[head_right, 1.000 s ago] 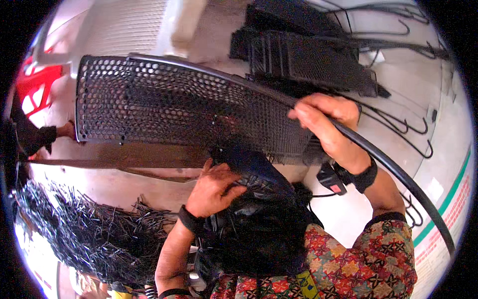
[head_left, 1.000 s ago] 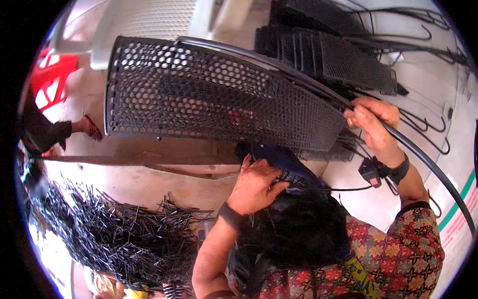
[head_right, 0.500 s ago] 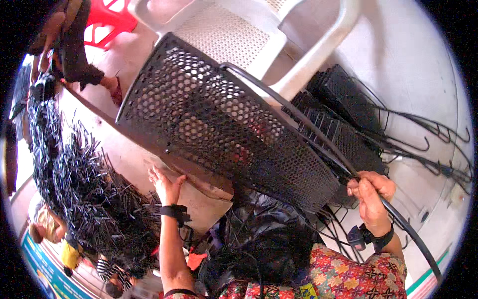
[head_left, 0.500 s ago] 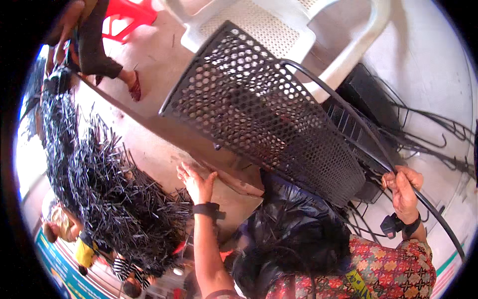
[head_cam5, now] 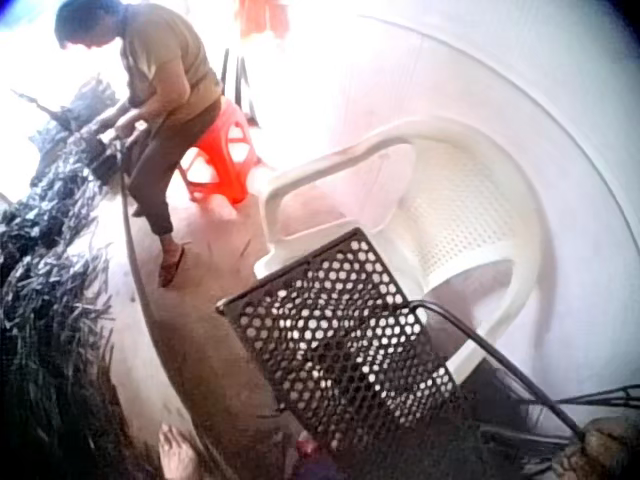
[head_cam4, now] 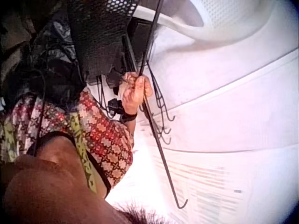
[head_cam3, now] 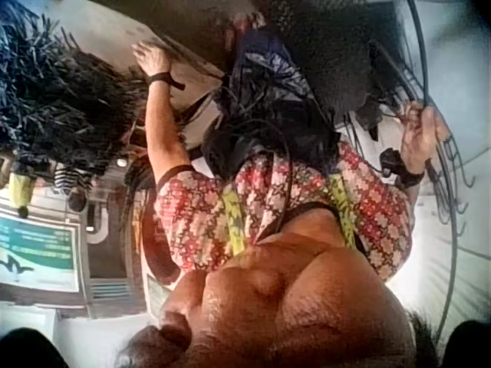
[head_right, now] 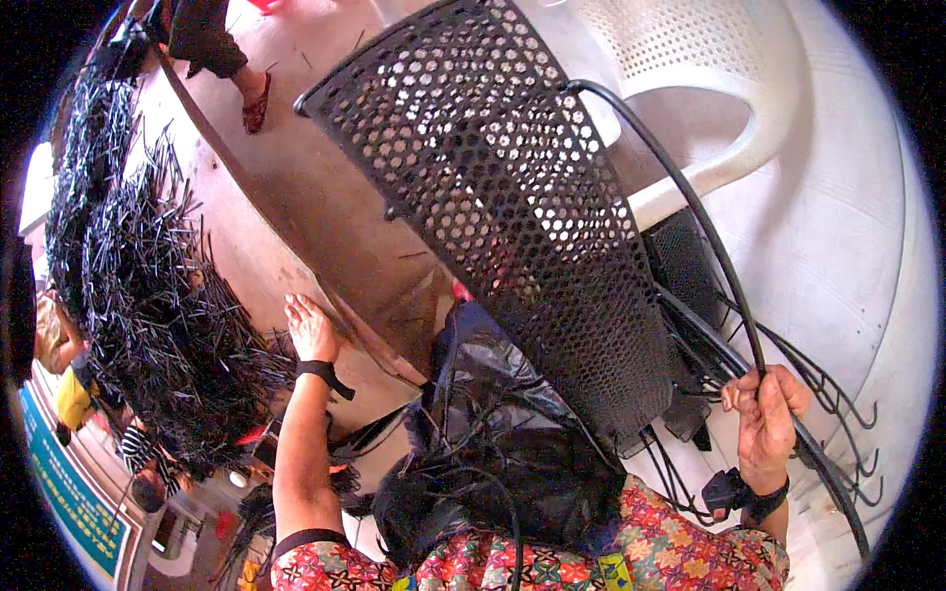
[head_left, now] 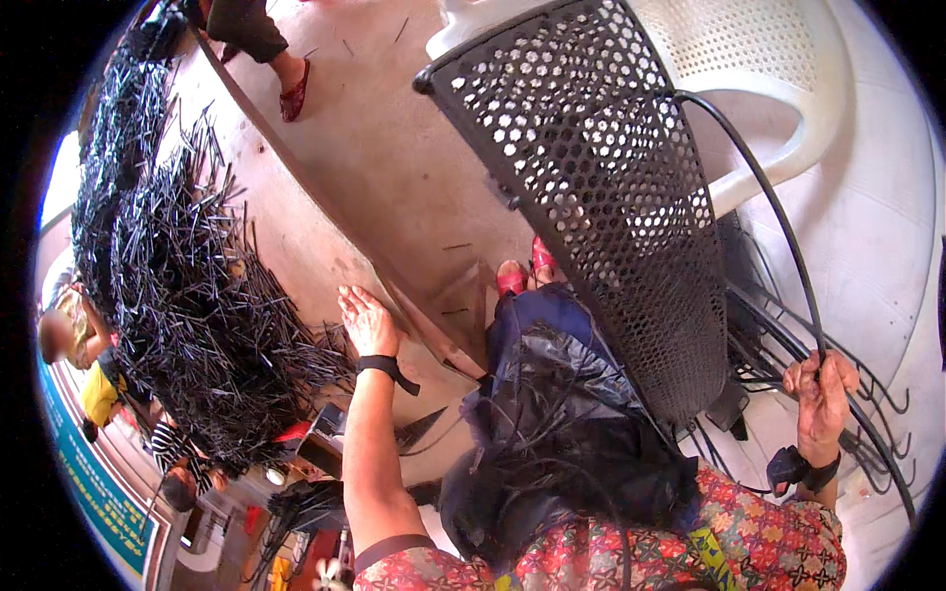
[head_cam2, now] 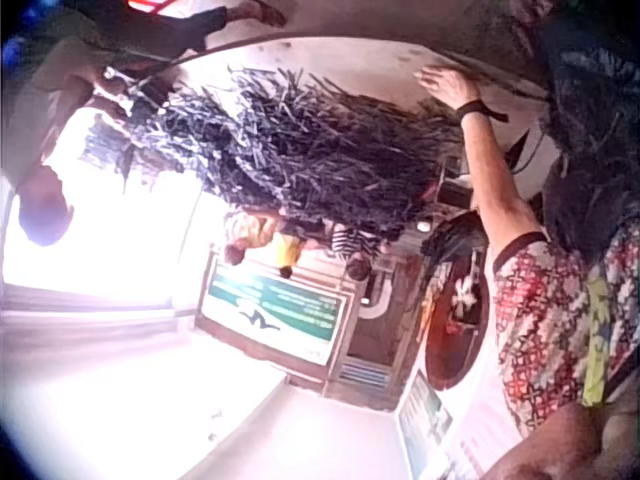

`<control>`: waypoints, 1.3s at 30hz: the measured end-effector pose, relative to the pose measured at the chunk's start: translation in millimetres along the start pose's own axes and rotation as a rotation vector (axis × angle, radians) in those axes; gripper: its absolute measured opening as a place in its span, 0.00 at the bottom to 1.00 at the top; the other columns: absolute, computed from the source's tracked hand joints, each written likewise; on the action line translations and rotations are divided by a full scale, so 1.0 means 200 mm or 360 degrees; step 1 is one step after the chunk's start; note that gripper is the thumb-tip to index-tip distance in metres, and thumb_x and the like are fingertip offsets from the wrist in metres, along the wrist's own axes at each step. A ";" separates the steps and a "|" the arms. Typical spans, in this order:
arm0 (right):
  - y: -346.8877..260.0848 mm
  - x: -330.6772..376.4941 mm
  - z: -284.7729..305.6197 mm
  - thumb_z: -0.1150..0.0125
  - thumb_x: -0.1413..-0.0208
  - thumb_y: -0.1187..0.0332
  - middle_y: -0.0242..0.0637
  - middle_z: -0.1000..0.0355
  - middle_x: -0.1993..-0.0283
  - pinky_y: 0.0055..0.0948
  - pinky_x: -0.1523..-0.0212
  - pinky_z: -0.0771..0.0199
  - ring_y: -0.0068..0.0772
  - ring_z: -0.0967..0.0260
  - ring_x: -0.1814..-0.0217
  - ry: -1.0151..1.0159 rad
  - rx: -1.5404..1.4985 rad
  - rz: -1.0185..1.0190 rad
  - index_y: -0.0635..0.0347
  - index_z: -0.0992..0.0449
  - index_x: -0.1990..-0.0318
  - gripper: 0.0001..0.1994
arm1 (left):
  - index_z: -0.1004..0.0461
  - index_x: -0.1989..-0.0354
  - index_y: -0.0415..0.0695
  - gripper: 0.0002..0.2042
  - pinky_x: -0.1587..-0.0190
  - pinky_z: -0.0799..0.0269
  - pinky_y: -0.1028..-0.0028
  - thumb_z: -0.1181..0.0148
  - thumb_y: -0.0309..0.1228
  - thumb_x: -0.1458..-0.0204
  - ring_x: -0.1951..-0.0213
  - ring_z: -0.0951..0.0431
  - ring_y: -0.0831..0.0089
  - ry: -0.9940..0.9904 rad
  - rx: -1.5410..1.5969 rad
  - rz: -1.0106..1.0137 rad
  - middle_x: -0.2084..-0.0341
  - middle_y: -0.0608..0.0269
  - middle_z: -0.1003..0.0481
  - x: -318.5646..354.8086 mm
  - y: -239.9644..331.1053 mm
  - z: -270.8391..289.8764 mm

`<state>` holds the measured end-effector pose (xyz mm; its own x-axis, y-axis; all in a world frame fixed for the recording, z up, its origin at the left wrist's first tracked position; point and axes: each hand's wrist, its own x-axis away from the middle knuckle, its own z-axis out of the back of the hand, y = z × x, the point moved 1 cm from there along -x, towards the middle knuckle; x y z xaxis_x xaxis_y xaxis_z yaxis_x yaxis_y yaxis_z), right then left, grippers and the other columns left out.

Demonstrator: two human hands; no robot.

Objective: The person inserts black bristle strands into the holes of a rectangular broom head. They repeatedly pick up strands from a pile on the table and push them into the broom head. The person also handles a black plastic bag and stacks completed broom heads.

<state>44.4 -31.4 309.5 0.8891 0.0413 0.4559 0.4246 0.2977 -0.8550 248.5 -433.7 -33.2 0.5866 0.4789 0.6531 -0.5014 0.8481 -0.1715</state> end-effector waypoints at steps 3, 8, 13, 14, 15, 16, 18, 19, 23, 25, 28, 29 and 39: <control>-0.04 -0.08 -0.02 0.52 0.43 0.62 0.28 0.48 0.85 0.27 0.75 0.42 0.22 0.49 0.81 -0.0036 0.0064 -0.0005 0.65 0.33 0.72 0.14 | 0.58 0.41 0.27 0.56 0.39 0.52 0.62 0.27 0.38 0.79 0.39 0.52 0.49 -0.0014 0.0039 -0.0003 0.41 0.36 0.56 -0.01 0.00 0.02; -0.16 -0.22 -0.14 0.54 0.42 0.63 0.26 0.49 0.85 0.25 0.74 0.42 0.19 0.51 0.82 -0.0135 0.0217 -0.0003 0.65 0.33 0.72 0.13 | 0.56 0.42 0.27 0.52 0.39 0.53 0.61 0.29 0.36 0.75 0.39 0.52 0.49 0.0055 0.0020 0.0005 0.41 0.37 0.56 -0.01 0.00 -0.01; -0.24 -0.34 -0.33 0.52 0.43 0.63 0.25 0.49 0.86 0.25 0.75 0.42 0.17 0.54 0.83 -0.0214 0.0347 0.0024 0.66 0.33 0.73 0.14 | 0.57 0.42 0.27 0.50 0.39 0.55 0.59 0.31 0.35 0.73 0.39 0.52 0.47 0.0159 0.0115 -0.0034 0.41 0.36 0.56 -0.01 -0.03 -0.05; -0.26 -0.35 -0.38 0.52 0.44 0.63 0.24 0.49 0.87 0.25 0.76 0.42 0.17 0.54 0.84 -0.0181 0.0364 0.0019 0.67 0.32 0.74 0.14 | 0.57 0.41 0.29 0.51 0.39 0.55 0.59 0.30 0.35 0.73 0.39 0.53 0.48 0.0025 0.0240 -0.0039 0.40 0.37 0.57 0.00 -0.03 0.02; -0.27 -0.37 -0.43 0.52 0.44 0.63 0.24 0.49 0.87 0.25 0.76 0.42 0.17 0.54 0.84 -0.0198 0.0390 0.0035 0.67 0.32 0.74 0.14 | 0.57 0.41 0.29 0.51 0.39 0.56 0.59 0.30 0.35 0.74 0.38 0.54 0.48 0.0035 0.0299 -0.0063 0.40 0.38 0.57 0.02 -0.04 0.04; -0.27 -0.39 -0.46 0.52 0.44 0.63 0.24 0.49 0.87 0.25 0.76 0.42 0.17 0.55 0.84 -0.0215 0.0416 0.0052 0.67 0.32 0.74 0.14 | 0.57 0.41 0.30 0.51 0.39 0.56 0.59 0.30 0.35 0.74 0.38 0.55 0.49 0.0046 0.0360 -0.0086 0.40 0.39 0.58 0.03 -0.05 0.04; -0.29 -0.43 -0.55 0.52 0.44 0.63 0.24 0.49 0.87 0.25 0.76 0.41 0.17 0.55 0.85 -0.0264 0.0449 0.0069 0.67 0.32 0.74 0.15 | 0.58 0.40 0.32 0.52 0.39 0.56 0.59 0.30 0.35 0.74 0.38 0.57 0.50 0.0068 0.0480 -0.0091 0.39 0.42 0.60 0.03 -0.06 0.01; -0.31 -0.46 -0.58 0.52 0.44 0.63 0.25 0.49 0.87 0.25 0.76 0.41 0.17 0.55 0.85 -0.0295 0.0483 0.0093 0.67 0.32 0.74 0.15 | 0.58 0.40 0.32 0.52 0.39 0.56 0.59 0.30 0.34 0.74 0.37 0.57 0.50 0.0063 0.0502 -0.0096 0.39 0.42 0.60 0.03 -0.07 0.00; -0.37 -0.55 -0.69 0.53 0.44 0.63 0.25 0.50 0.88 0.25 0.76 0.40 0.18 0.55 0.85 -0.0403 0.0593 0.0151 0.69 0.32 0.74 0.15 | 0.59 0.39 0.33 0.51 0.39 0.55 0.59 0.30 0.31 0.73 0.37 0.58 0.50 0.0067 0.0545 -0.0093 0.38 0.44 0.62 0.04 -0.07 0.00; -0.37 -0.55 -0.74 0.53 0.44 0.63 0.25 0.50 0.88 0.26 0.76 0.40 0.18 0.55 0.85 -0.0413 0.0627 0.0179 0.69 0.33 0.74 0.15 | 0.59 0.39 0.33 0.52 0.39 0.55 0.59 0.31 0.31 0.73 0.37 0.58 0.50 0.0120 0.0487 -0.0082 0.38 0.44 0.62 0.05 -0.06 -0.03; -0.38 -0.57 -0.77 0.52 0.44 0.63 0.25 0.50 0.88 0.25 0.76 0.40 0.18 0.55 0.85 -0.0491 0.0666 0.0149 0.69 0.32 0.74 0.15 | 0.59 0.39 0.33 0.53 0.39 0.54 0.59 0.29 0.32 0.76 0.37 0.57 0.51 0.0158 0.0494 -0.0085 0.38 0.43 0.62 0.05 -0.09 -0.05; -0.38 -0.56 -0.78 0.52 0.44 0.63 0.25 0.50 0.88 0.25 0.76 0.40 0.18 0.55 0.85 -0.0516 0.0687 0.0136 0.69 0.32 0.73 0.15 | 0.58 0.40 0.33 0.53 0.39 0.54 0.59 0.29 0.33 0.76 0.37 0.57 0.51 0.0083 0.0570 -0.0081 0.38 0.43 0.62 0.06 -0.09 -0.04; -0.36 -0.67 -0.75 0.50 0.45 0.63 0.28 0.45 0.87 0.24 0.78 0.40 0.19 0.52 0.85 -0.0722 0.0853 0.0054 0.69 0.31 0.73 0.15 | 0.58 0.40 0.33 0.56 0.41 0.49 0.59 0.27 0.32 0.81 0.38 0.55 0.50 0.0131 0.0509 -0.0054 0.38 0.44 0.59 0.04 -0.09 -0.07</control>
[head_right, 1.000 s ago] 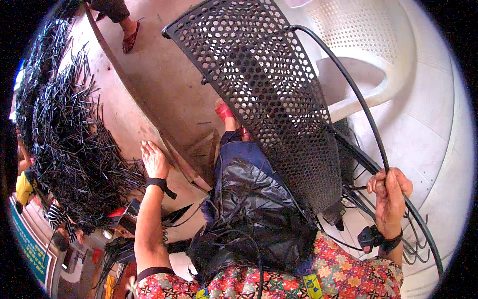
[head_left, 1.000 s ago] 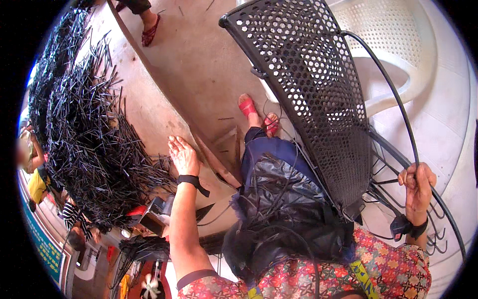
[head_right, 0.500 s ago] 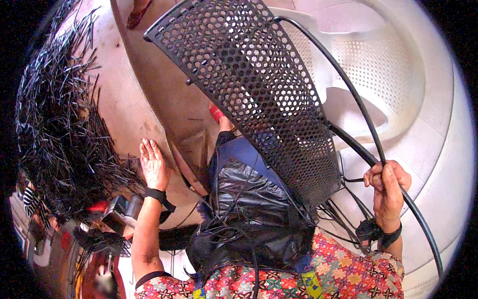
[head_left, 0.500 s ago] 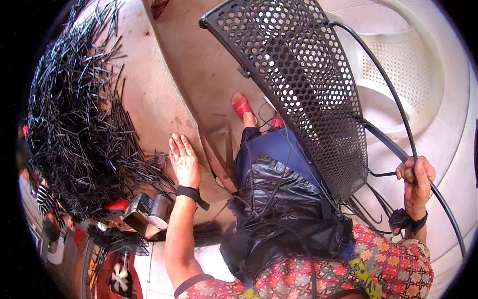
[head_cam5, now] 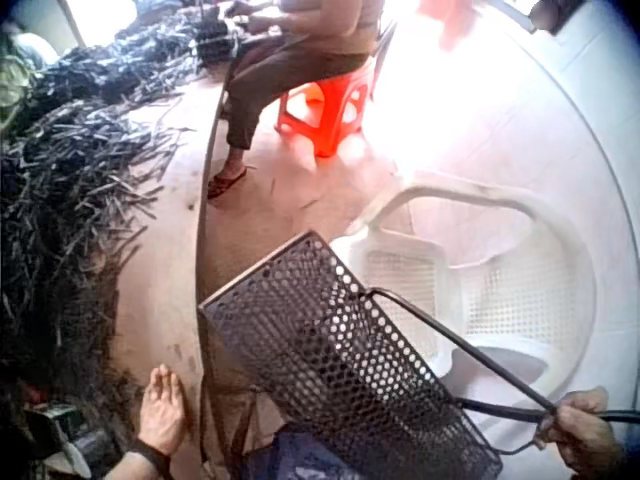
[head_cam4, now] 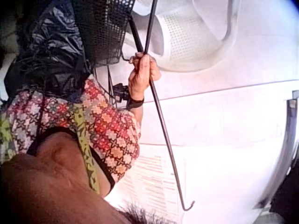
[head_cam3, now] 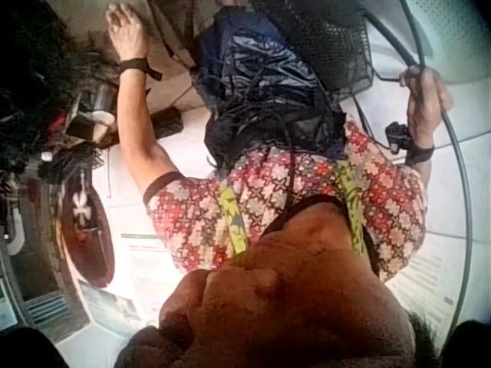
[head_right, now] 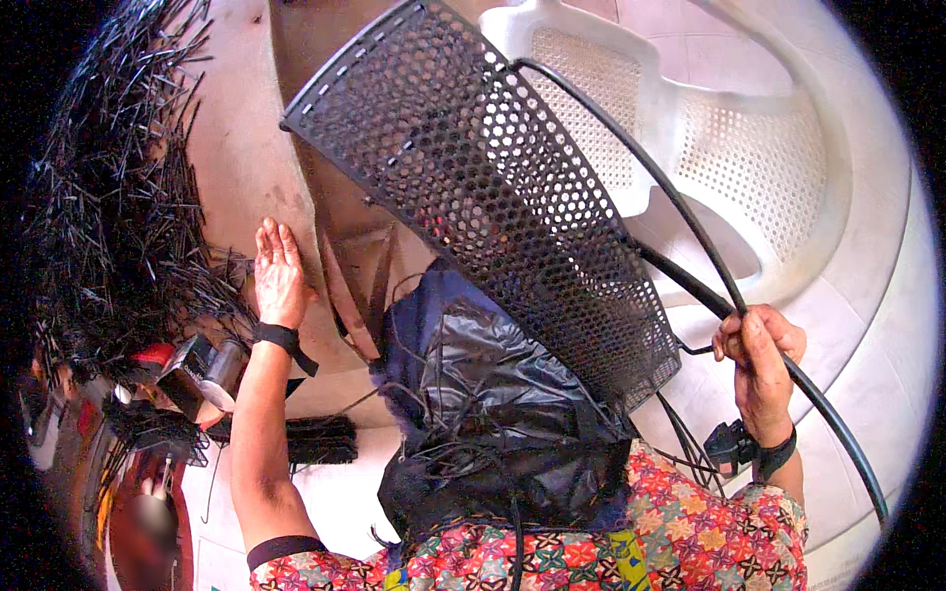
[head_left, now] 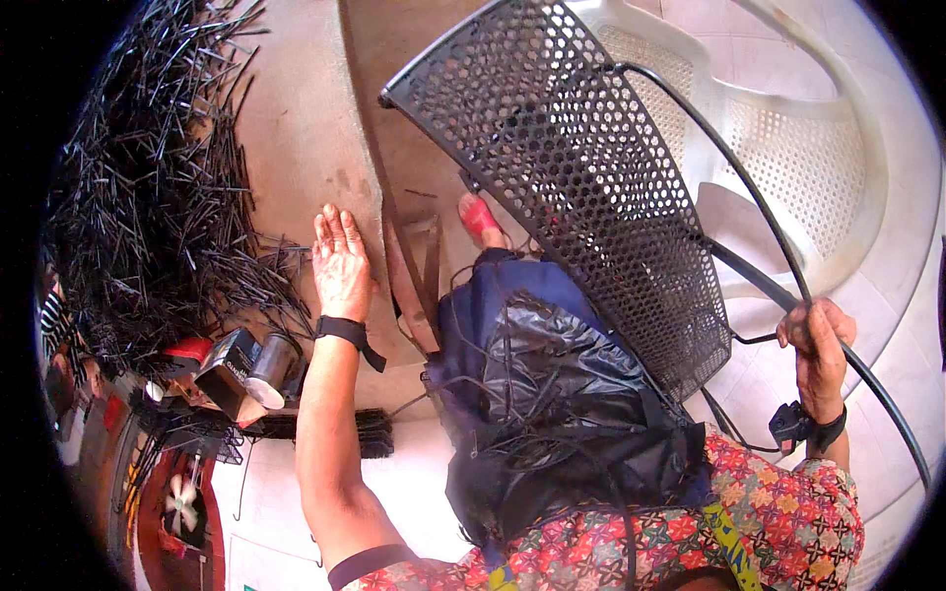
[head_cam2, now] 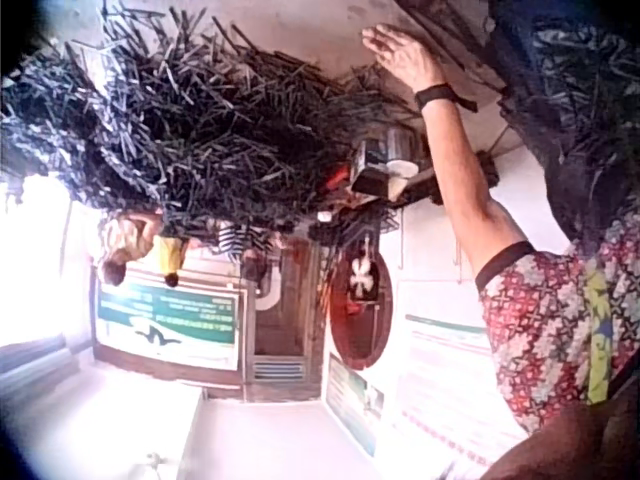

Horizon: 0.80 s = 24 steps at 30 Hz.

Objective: The person inserts black bristle strands into the holes of a rectangular broom head. They repeatedly pick up strands from a pile on the table and push them into the broom head. The person also handles a black plastic bag and stacks completed broom heads.

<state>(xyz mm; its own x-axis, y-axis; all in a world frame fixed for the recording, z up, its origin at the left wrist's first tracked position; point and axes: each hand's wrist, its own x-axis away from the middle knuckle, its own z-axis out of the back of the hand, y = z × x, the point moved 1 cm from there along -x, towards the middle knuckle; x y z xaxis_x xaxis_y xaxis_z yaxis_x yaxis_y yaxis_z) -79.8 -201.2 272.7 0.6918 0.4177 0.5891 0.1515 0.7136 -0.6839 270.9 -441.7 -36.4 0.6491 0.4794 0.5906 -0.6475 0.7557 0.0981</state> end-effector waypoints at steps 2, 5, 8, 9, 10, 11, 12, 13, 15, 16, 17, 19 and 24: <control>-0.01 0.00 -0.03 0.50 0.45 0.63 0.28 0.45 0.87 0.24 0.78 0.40 0.19 0.51 0.85 -0.0001 0.0083 0.0004 0.70 0.31 0.73 0.15 | 0.58 0.40 0.34 0.56 0.41 0.49 0.59 0.27 0.31 0.81 0.38 0.55 0.51 0.0029 0.0031 0.0002 0.38 0.44 0.59 0.00 0.00 -0.01; 0.00 0.00 -0.09 0.50 0.45 0.62 0.28 0.45 0.87 0.22 0.78 0.42 0.18 0.51 0.85 0.0064 0.0071 -0.0016 0.69 0.30 0.72 0.15 | 0.57 0.39 0.35 0.54 0.43 0.46 0.58 0.28 0.31 0.79 0.38 0.54 0.51 0.0028 0.0055 -0.0012 0.38 0.45 0.59 -0.01 0.00 -0.01; -0.04 0.02 -0.15 0.50 0.45 0.63 0.24 0.47 0.88 0.22 0.79 0.43 0.16 0.54 0.85 0.0097 0.0188 -0.0028 0.69 0.30 0.72 0.15 | 0.56 0.40 0.35 0.50 0.44 0.45 0.58 0.30 0.30 0.75 0.38 0.53 0.51 0.0062 0.0066 -0.0032 0.38 0.45 0.59 0.00 0.01 0.00; -0.05 0.02 -0.17 0.50 0.45 0.63 0.24 0.47 0.87 0.22 0.79 0.43 0.15 0.54 0.86 0.0119 0.0204 -0.0018 0.69 0.30 0.72 0.15 | 0.54 0.40 0.34 0.45 0.44 0.45 0.58 0.34 0.28 0.70 0.38 0.53 0.52 0.0012 0.0068 -0.0046 0.38 0.45 0.58 0.00 0.01 0.01; -0.05 0.02 -0.19 0.50 0.45 0.63 0.25 0.47 0.87 0.21 0.79 0.43 0.15 0.54 0.86 0.0142 0.0219 -0.0008 0.69 0.30 0.72 0.14 | 0.54 0.40 0.34 0.42 0.44 0.45 0.58 0.37 0.26 0.67 0.38 0.52 0.52 0.0228 -0.0019 -0.0080 0.38 0.44 0.58 0.00 0.01 -0.03; -0.05 0.03 -0.21 0.50 0.45 0.63 0.25 0.46 0.87 0.21 0.79 0.42 0.15 0.53 0.86 0.0165 0.0235 0.0002 0.69 0.30 0.71 0.14 | 0.54 0.40 0.35 0.42 0.44 0.45 0.57 0.37 0.26 0.66 0.38 0.52 0.52 0.0160 0.0028 -0.0073 0.38 0.45 0.58 -0.01 -0.01 -0.02; -0.06 0.03 -0.24 0.50 0.45 0.63 0.25 0.46 0.87 0.21 0.79 0.42 0.15 0.53 0.86 0.0181 0.0233 -0.0004 0.69 0.30 0.71 0.14 | 0.54 0.40 0.35 0.42 0.44 0.45 0.57 0.37 0.26 0.66 0.38 0.52 0.52 0.0086 0.0079 -0.0073 0.38 0.45 0.58 -0.01 -0.01 0.03; -0.06 0.04 -0.27 0.50 0.45 0.63 0.25 0.46 0.87 0.21 0.79 0.42 0.15 0.53 0.86 0.0198 0.0232 -0.0010 0.69 0.30 0.71 0.14 | 0.54 0.40 0.35 0.42 0.44 0.45 0.57 0.37 0.27 0.66 0.38 0.53 0.52 0.0127 0.0039 -0.0071 0.38 0.45 0.58 -0.01 -0.01 0.00; -0.07 0.06 -0.29 0.50 0.45 0.64 0.26 0.44 0.87 0.20 0.78 0.40 0.15 0.51 0.86 0.0188 0.0226 -0.0010 0.69 0.30 0.71 0.14 | 0.54 0.40 0.35 0.43 0.44 0.45 0.57 0.36 0.27 0.67 0.38 0.53 0.52 0.0211 -0.0041 -0.0070 0.38 0.45 0.59 -0.01 -0.01 -0.04; -0.08 0.07 -0.31 0.50 0.45 0.64 0.27 0.43 0.87 0.21 0.78 0.40 0.16 0.50 0.86 0.0216 0.0222 -0.0027 0.70 0.30 0.71 0.14 | 0.54 0.40 0.35 0.42 0.44 0.45 0.57 0.38 0.27 0.65 0.38 0.53 0.52 0.0141 0.0026 -0.0067 0.38 0.45 0.58 -0.01 -0.01 -0.02; -0.09 0.06 -0.33 0.50 0.45 0.64 0.27 0.42 0.87 0.21 0.78 0.40 0.16 0.50 0.86 0.0221 0.0220 -0.0012 0.70 0.30 0.71 0.14 | 0.54 0.40 0.35 0.40 0.44 0.45 0.57 0.39 0.26 0.64 0.38 0.53 0.52 0.0070 0.0092 -0.0065 0.38 0.45 0.58 -0.01 -0.02 0.01; -0.11 0.07 -0.37 0.50 0.45 0.64 0.28 0.42 0.87 0.21 0.79 0.39 0.16 0.50 0.86 0.0206 0.0204 0.0019 0.70 0.30 0.71 0.14 | 0.53 0.40 0.35 0.37 0.44 0.44 0.57 0.43 0.24 0.61 0.38 0.52 0.52 0.0060 0.0171 -0.0079 0.38 0.45 0.57 0.00 -0.03 0.05; -0.22 0.06 -0.46 0.49 0.45 0.65 0.27 0.44 0.87 0.21 0.81 0.40 0.16 0.51 0.87 0.0222 0.0111 0.0017 0.71 0.30 0.72 0.13 | 0.52 0.40 0.35 0.33 0.44 0.45 0.56 0.48 0.22 0.57 0.38 0.51 0.52 0.0102 0.0132 -0.0101 0.38 0.46 0.56 0.00 -0.04 0.02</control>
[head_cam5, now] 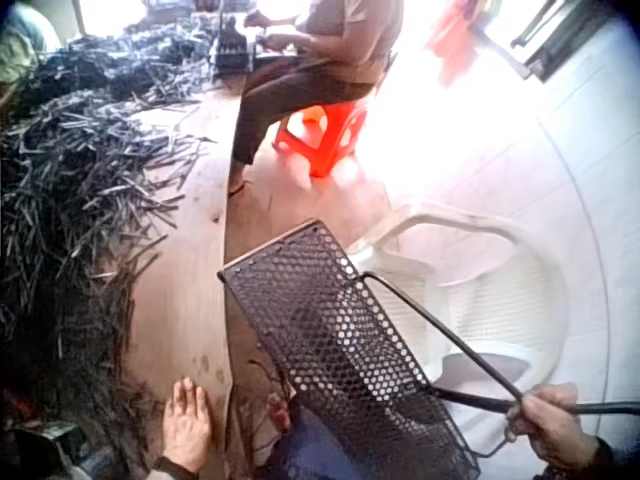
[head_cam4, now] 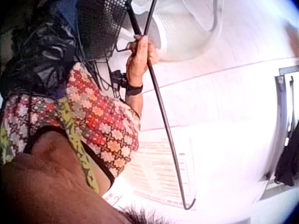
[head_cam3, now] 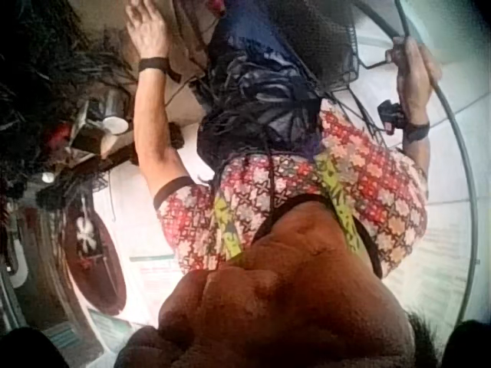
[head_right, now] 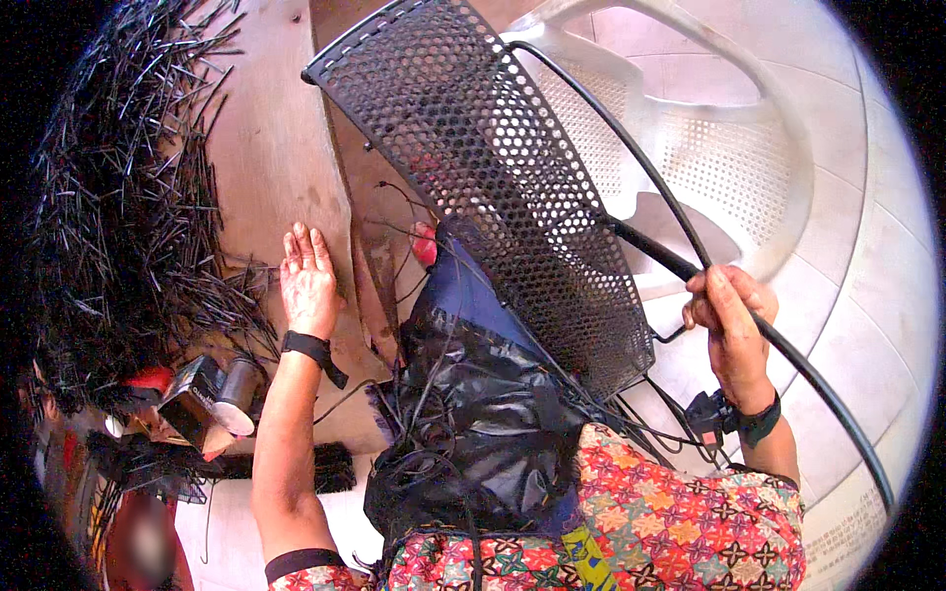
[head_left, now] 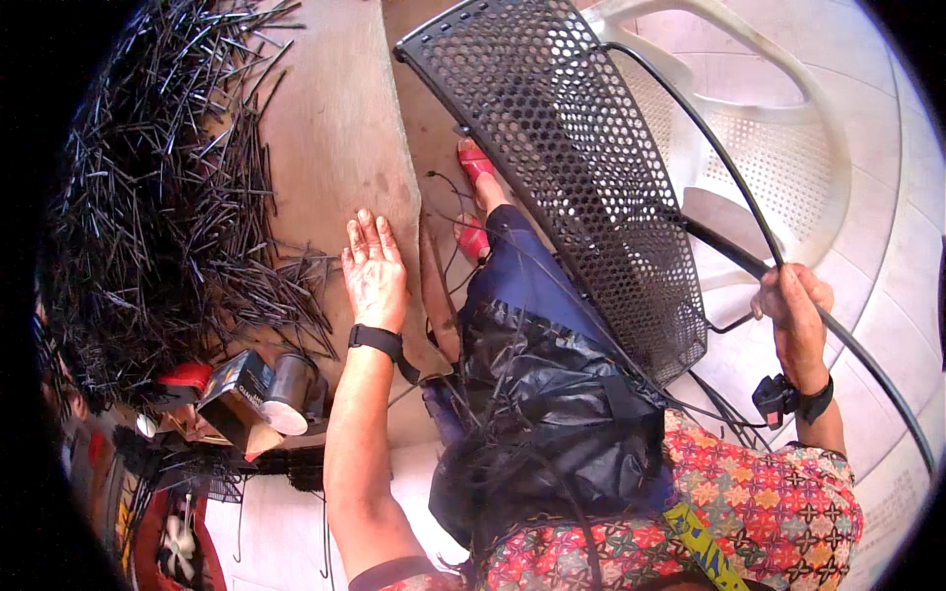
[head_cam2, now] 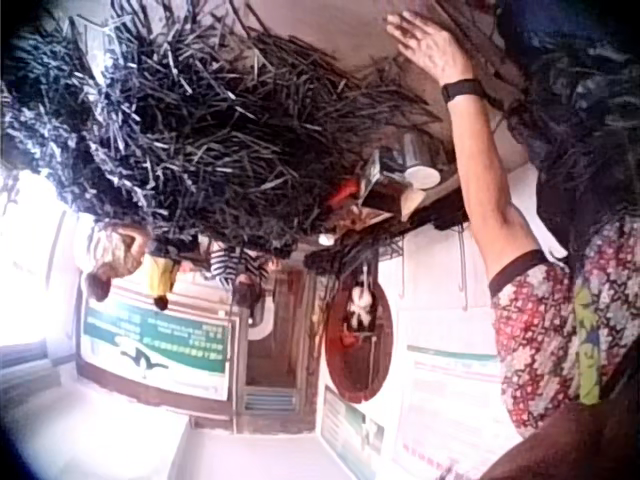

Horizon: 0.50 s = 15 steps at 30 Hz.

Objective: The person inserts black bristle strands into the holes of a rectangular broom head. They repeatedly pick up strands from a pile on the table and push them into the broom head. The person also handles a black plastic bag and stacks completed broom heads.

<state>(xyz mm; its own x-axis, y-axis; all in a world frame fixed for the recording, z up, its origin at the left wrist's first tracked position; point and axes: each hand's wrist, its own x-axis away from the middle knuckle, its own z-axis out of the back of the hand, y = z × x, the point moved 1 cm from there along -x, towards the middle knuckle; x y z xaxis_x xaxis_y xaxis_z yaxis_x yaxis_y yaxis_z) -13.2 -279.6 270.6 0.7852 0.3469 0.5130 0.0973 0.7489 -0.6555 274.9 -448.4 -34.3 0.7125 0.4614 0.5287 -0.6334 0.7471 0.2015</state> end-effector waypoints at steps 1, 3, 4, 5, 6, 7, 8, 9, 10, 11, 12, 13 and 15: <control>-0.03 -0.01 -0.01 0.49 0.45 0.65 0.27 0.44 0.87 0.21 0.81 0.41 0.16 0.52 0.87 -0.0014 0.0000 -0.0001 0.71 0.29 0.72 0.13 | 0.52 0.40 0.35 0.31 0.44 0.45 0.56 0.50 0.22 0.56 0.38 0.51 0.52 -0.0026 0.0014 0.0009 0.38 0.46 0.56 0.00 0.01 0.02; -0.09 -0.05 -0.01 0.49 0.45 0.66 0.27 0.43 0.87 0.20 0.81 0.41 0.15 0.52 0.87 -0.0039 -0.0001 0.0009 0.71 0.29 0.72 0.13 | 0.52 0.40 0.35 0.30 0.44 0.45 0.55 0.52 0.21 0.54 0.38 0.51 0.52 -0.0032 0.0028 0.0017 0.38 0.46 0.56 -0.01 0.01 0.02; -0.13 -0.06 -0.02 0.49 0.45 0.66 0.27 0.43 0.87 0.20 0.82 0.42 0.15 0.52 0.87 -0.0044 0.0047 0.0033 0.70 0.29 0.72 0.13 | 0.52 0.41 0.35 0.29 0.44 0.45 0.55 0.52 0.22 0.54 0.38 0.51 0.52 -0.0015 0.0029 0.0022 0.38 0.46 0.56 -0.01 0.01 -0.01; -0.17 -0.07 -0.04 0.49 0.45 0.66 0.27 0.43 0.87 0.20 0.82 0.42 0.15 0.51 0.87 -0.0050 0.0095 0.0057 0.70 0.29 0.72 0.13 | 0.52 0.41 0.35 0.29 0.44 0.45 0.54 0.53 0.22 0.53 0.38 0.51 0.52 0.0001 0.0031 0.0029 0.38 0.46 0.56 -0.02 0.01 -0.03; -0.21 -0.10 -0.05 0.50 0.45 0.66 0.27 0.43 0.87 0.20 0.82 0.42 0.15 0.51 0.87 -0.0065 0.0140 0.0076 0.70 0.29 0.73 0.13 | 0.52 0.41 0.35 0.28 0.44 0.45 0.54 0.54 0.22 0.53 0.38 0.51 0.52 -0.0022 -0.0016 0.0036 0.38 0.46 0.56 -0.02 0.01 -0.03; -0.26 -0.12 -0.05 0.49 0.45 0.66 0.27 0.42 0.87 0.19 0.83 0.42 0.15 0.50 0.87 -0.0070 0.0209 0.0110 0.70 0.29 0.73 0.13 | 0.51 0.41 0.35 0.28 0.44 0.45 0.53 0.54 0.22 0.53 0.38 0.51 0.52 -0.0046 -0.0062 0.0046 0.38 0.46 0.56 -0.02 0.01 -0.03; -0.31 -0.16 -0.06 0.49 0.45 0.65 0.27 0.42 0.87 0.19 0.83 0.43 0.15 0.50 0.87 -0.0076 0.0280 0.0147 0.70 0.28 0.73 0.13 | 0.51 0.41 0.35 0.27 0.44 0.45 0.52 0.55 0.23 0.52 0.38 0.51 0.52 -0.0069 -0.0106 0.0058 0.38 0.46 0.56 -0.03 0.02 -0.03; -0.38 -0.18 -0.05 0.48 0.46 0.65 0.27 0.41 0.86 0.18 0.83 0.43 0.15 0.49 0.87 -0.0066 0.0335 0.0115 0.69 0.28 0.73 0.14 | 0.50 0.41 0.35 0.26 0.45 0.46 0.51 0.56 0.23 0.51 0.39 0.51 0.51 -0.0058 -0.0067 0.0054 0.38 0.46 0.56 -0.04 0.02 -0.03; -0.42 -0.22 -0.06 0.48 0.46 0.64 0.27 0.41 0.86 0.18 0.83 0.43 0.15 0.49 0.87 -0.0050 0.0344 0.0083 0.69 0.28 0.73 0.14 | 0.50 0.41 0.35 0.26 0.45 0.46 0.51 0.56 0.23 0.51 0.39 0.52 0.51 -0.0049 -0.0054 0.0048 0.38 0.45 0.56 -0.03 0.02 -0.05; -0.47 -0.26 -0.08 0.48 0.46 0.63 0.27 0.40 0.86 0.17 0.83 0.43 0.15 0.48 0.87 -0.0087 0.0371 0.0102 0.69 0.28 0.73 0.14 | 0.50 0.41 0.34 0.26 0.44 0.46 0.51 0.57 0.23 0.51 0.39 0.52 0.51 -0.0040 -0.0040 0.0045 0.39 0.45 0.56 -0.03 0.02 -0.08; -0.51 -0.31 -0.09 0.48 0.46 0.63 0.27 0.40 0.86 0.17 0.83 0.44 0.15 0.48 0.87 -0.0126 0.0398 0.0116 0.68 0.28 0.73 0.14 | 0.50 0.41 0.34 0.26 0.44 0.46 0.51 0.57 0.23 0.51 0.38 0.52 0.51 -0.0036 -0.0026 0.0041 0.39 0.45 0.56 -0.03 0.01 -0.07; -0.55 -0.35 -0.11 0.48 0.46 0.63 0.27 0.40 0.87 0.17 0.83 0.44 0.15 0.47 0.87 -0.0143 0.0442 0.0126 0.68 0.28 0.73 0.14 | 0.50 0.41 0.34 0.26 0.44 0.48 0.50 0.57 0.22 0.51 0.38 0.53 0.50 -0.0103 0.0018 0.0047 0.39 0.44 0.56 -0.03 0.02 -0.06; -0.63 -0.45 -0.15 0.47 0.46 0.62 0.27 0.40 0.87 0.17 0.84 0.44 0.15 0.46 0.86 -0.0181 0.0537 0.0143 0.68 0.28 0.73 0.15 | 0.51 0.41 0.34 0.26 0.43 0.49 0.50 0.58 0.22 0.51 0.38 0.54 0.49 -0.0127 0.0057 0.0053 0.39 0.43 0.57 -0.03 0.01 -0.05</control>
